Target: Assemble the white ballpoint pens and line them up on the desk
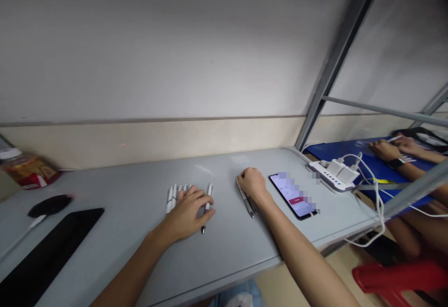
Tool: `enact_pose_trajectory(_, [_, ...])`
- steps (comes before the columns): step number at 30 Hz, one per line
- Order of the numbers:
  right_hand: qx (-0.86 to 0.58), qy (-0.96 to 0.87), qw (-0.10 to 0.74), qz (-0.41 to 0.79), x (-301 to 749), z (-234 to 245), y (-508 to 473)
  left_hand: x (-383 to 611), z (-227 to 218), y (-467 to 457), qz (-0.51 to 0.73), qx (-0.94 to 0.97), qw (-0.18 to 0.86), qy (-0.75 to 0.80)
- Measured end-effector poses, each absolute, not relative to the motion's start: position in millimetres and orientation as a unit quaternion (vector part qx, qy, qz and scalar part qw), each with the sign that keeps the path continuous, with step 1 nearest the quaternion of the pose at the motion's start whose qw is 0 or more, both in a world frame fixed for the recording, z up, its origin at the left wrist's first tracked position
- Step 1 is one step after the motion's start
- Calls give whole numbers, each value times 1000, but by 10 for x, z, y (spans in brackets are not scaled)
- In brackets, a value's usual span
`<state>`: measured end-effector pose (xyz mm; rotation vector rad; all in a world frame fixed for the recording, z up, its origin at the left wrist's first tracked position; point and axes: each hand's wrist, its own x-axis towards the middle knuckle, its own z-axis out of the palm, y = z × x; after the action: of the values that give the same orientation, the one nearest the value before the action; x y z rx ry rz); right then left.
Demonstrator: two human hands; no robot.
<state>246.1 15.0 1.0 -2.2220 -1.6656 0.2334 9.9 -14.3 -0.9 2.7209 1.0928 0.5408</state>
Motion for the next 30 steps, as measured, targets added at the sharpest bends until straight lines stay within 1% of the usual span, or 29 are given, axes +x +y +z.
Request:
enact_pose_trajectory(4, [-780,-594,183,77,2468,19,144,99,-38,-118,172,911,68,369])
enact_pose_trajectory(7, [-754,-612,233,47,2464,14,136,92,-74,-97,177,906,63,378])
enact_pose_trajectory(9, [-740,-622,252,36,2456,1,131,85,-85,-90,184,902,62,385])
enact_pose_trajectory(17, [-734,-648,182,86,2423,-36,121,73,8,-100,214,881,66,417])
enact_pose_trajectory(22, [-738,-645,180,83,2407,-19,98,49,13,-89,230,861,72,447])
enact_pose_trajectory(25, [-712,-664,223,51,2372,12,64,32,-3,-77,236,857,82,451])
enact_pose_trajectory(28, [-611,-736,291,27,2302,58,9,24,0,-70,241,858,89,444])
enact_pose_trajectory(30, [-538,-782,313,29,2245,86,-34,23,12,-69,246,859,91,440])
